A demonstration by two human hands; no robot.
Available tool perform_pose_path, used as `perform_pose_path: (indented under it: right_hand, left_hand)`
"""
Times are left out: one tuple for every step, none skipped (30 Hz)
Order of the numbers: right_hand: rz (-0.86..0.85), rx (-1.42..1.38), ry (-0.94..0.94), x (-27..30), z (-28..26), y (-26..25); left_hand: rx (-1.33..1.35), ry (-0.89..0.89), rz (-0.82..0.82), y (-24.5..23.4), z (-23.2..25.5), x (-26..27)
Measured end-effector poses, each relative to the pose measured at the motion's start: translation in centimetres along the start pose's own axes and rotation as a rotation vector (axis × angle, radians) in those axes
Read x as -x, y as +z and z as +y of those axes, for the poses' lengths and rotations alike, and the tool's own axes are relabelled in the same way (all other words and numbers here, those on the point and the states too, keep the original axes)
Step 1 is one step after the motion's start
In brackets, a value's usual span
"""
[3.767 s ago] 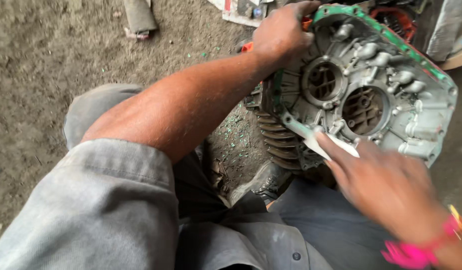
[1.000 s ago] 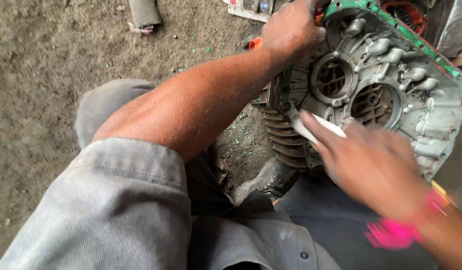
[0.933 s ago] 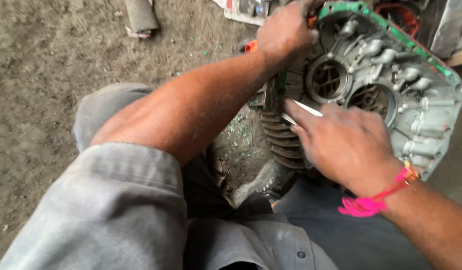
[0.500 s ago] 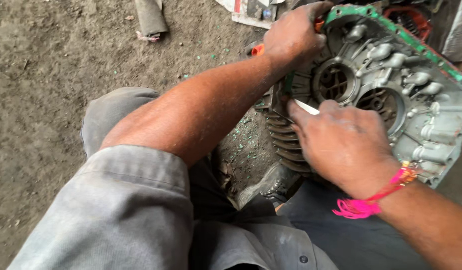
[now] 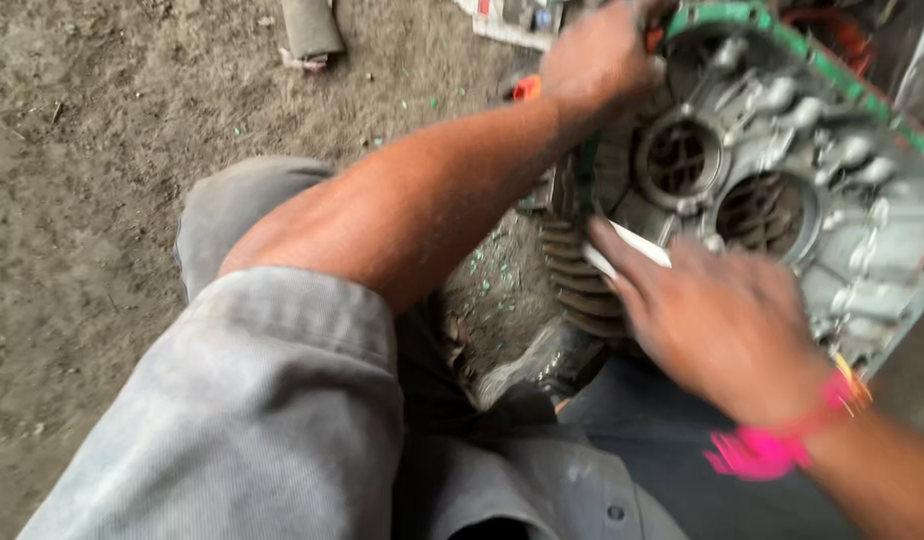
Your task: The person cleans the surfaces of a metal engine housing using a small metal scraping tool and an orange cloth, repeatedly wiping and scraping the edges and internal areas.
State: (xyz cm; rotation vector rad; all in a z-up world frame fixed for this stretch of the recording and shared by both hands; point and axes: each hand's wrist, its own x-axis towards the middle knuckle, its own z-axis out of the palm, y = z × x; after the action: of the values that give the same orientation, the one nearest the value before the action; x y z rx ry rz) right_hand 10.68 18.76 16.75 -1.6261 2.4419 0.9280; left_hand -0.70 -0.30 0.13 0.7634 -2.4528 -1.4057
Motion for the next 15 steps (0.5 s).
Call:
perform_pose_path:
  right_hand:
    - [-0.005,-0.009,0.006,-0.4,-0.3,1.3]
    - [0.127,-0.018,-0.071,-1.8,-0.6,2.9]
    - [0.261,-0.026,-0.147,-2.9,-0.9,4.2]
    - [0.267,-0.028,-0.146,-2.6,-1.0,4.9]
    - [0.255,-0.071,-0.193,-1.6,-1.0,5.2]
    - [0.232,-0.116,-0.265,-1.2,-1.3,5.3]
    - [0.188,-0.096,-0.188,0.0,-1.8,4.9]
    - [0.141,-0.080,-0.102,2.0,-1.9,3.6]
    - [-0.194,-0.088,-0.055,2.7,-1.8,2.8]
    - [-0.520,-0.089,0.017,3.0,-1.6,2.2]
    - [-0.519,-0.090,0.026,3.2,-1.3,1.8]
    - [-0.481,-0.307,0.065,3.4,-0.8,1.5]
    - [-0.438,-0.523,0.103,3.5,-0.3,1.3]
    - [-0.442,-0.525,0.093,3.4,0.1,1.2]
    - [-0.377,-0.519,0.142,3.3,0.4,1.1]
  left_hand:
    - [-0.058,-0.033,-0.034,0.3,0.3,0.1]
    - [-0.058,-0.020,-0.034,0.3,0.5,0.1]
    - [0.030,0.053,-0.005,0.1,0.3,0.2]
    - [0.112,0.116,0.026,-0.3,0.0,0.4]
    - [0.107,0.118,0.028,-0.4,0.3,0.3]
    - [0.098,0.080,0.011,-0.2,0.5,0.3]
    - [0.090,0.042,-0.005,-0.2,0.4,0.3]
    - [0.091,0.024,-0.007,-0.4,0.1,0.6]
    - [0.106,0.031,-0.004,-0.5,0.0,0.8]
    - [0.122,0.065,-0.003,-0.6,0.5,0.6]
    - [0.123,0.074,-0.006,-0.6,0.9,0.5]
    - [0.118,0.089,-0.007,-0.8,0.7,0.8]
    - [0.114,0.104,-0.008,-0.9,0.5,0.9]
    - [0.112,0.093,-0.006,-0.9,0.4,1.0]
    - [0.119,0.069,-0.016,-0.7,0.5,0.9]
